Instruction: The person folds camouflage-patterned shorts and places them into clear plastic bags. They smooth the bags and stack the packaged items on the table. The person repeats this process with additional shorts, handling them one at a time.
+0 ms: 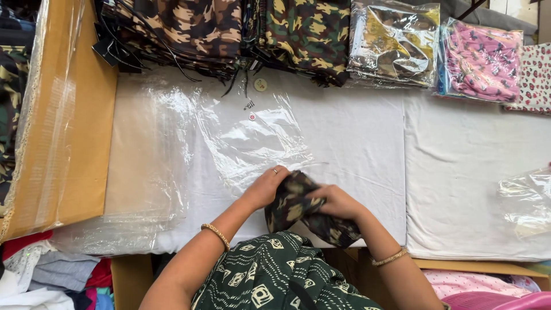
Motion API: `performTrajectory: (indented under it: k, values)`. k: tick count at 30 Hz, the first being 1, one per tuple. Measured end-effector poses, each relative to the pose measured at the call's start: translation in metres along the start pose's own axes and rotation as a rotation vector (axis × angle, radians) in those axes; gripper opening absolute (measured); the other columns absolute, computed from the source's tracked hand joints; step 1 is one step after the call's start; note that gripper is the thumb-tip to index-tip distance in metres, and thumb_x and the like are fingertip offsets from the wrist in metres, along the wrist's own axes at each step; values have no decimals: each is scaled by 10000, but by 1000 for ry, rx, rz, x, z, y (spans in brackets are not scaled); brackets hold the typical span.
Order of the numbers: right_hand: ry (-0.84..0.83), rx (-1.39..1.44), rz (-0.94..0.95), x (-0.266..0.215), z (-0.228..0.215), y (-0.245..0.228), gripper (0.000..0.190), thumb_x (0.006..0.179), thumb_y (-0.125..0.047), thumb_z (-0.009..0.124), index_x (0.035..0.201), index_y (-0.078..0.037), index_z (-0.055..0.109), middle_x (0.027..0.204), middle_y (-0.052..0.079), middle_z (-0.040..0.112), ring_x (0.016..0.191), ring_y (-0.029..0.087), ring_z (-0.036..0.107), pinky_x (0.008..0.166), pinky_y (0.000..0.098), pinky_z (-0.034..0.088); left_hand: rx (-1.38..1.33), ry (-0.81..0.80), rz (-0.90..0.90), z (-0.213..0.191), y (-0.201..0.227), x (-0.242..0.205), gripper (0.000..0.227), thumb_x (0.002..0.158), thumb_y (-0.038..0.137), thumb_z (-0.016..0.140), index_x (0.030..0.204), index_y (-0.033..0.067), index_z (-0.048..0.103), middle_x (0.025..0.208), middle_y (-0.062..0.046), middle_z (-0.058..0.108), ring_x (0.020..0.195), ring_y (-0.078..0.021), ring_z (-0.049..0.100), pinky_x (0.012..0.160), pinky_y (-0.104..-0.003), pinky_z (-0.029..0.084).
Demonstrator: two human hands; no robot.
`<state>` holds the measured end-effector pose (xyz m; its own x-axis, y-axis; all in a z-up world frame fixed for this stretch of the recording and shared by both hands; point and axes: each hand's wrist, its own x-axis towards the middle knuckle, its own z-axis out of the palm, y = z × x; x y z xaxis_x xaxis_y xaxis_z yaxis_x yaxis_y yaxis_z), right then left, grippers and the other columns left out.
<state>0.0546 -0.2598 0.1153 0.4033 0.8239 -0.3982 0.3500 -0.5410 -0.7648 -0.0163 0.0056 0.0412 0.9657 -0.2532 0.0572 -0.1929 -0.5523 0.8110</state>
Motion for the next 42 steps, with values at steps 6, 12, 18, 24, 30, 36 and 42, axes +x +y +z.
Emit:
performTrajectory:
  k: [6, 12, 18, 24, 30, 36, 42]
  values:
    - [442, 1158, 525, 8, 37, 27, 317, 851, -2, 676, 1160, 73, 681, 1015, 209, 746, 860, 320, 709, 815, 433, 574, -151, -35, -56, -9, 45, 7, 787, 783, -181, 478, 1518, 98, 475, 1573, -133, 486, 1444, -342, 427, 1233, -486, 293]
    - [452, 51, -211, 33, 92, 85, 485, 950, -70, 672, 1383, 104, 540, 1350, 297, 579, 1215, 362, 575, 989, 443, 479, -13, -174, 110, -6, 120, 24, 841, 753, -177, 467, 1557, 45, 359, 1598, -173, 393, 1510, -307, 338, 1263, -562, 144]
    - [646, 965, 341, 23, 103, 80, 400, 1038, -267, 553, 1291, 41, 593, 1210, 214, 679, 1020, 260, 683, 854, 424, 560, 81, -70, 263, -26, 158, 21, 775, 792, -89, 503, 1547, 51, 393, 1605, -143, 436, 1542, -291, 323, 1273, -536, 159]
    - [624, 591, 406, 35, 97, 82, 378, 1001, -261, 588, 1279, -5, 601, 1186, 192, 679, 1030, 275, 676, 874, 435, 547, 135, -151, 245, 13, 139, 19, 678, 838, 20, 581, 1504, 31, 449, 1556, -156, 470, 1500, -291, 348, 1260, -547, 164]
    - [569, 238, 487, 39, 104, 66, 366, 963, -256, 623, 1267, -51, 610, 1162, 170, 678, 1040, 291, 669, 895, 445, 534, 65, -39, 355, -5, 172, 11, 545, 913, 15, 563, 1456, 11, 523, 1519, -172, 529, 1488, -300, 416, 1265, -546, 216]
    - [548, -129, 529, 69, 79, 38, 364, 926, -250, 658, 1255, -97, 619, 1137, 148, 678, 1050, 306, 663, 915, 455, 520, 194, -132, 392, 3, 160, 7, 553, 878, 19, 570, 1431, 11, 547, 1477, -152, 570, 1462, -294, 456, 1271, -525, 237]
    - [456, -498, 571, 97, 53, -5, 373, 889, -243, 693, 1242, -143, 629, 1113, 126, 678, 1060, 322, 655, 936, 464, 507, 218, -128, 399, 11, 167, 2, 509, 895, 56, 577, 1403, 35, 580, 1445, -138, 589, 1430, -280, 479, 1262, -530, 240]
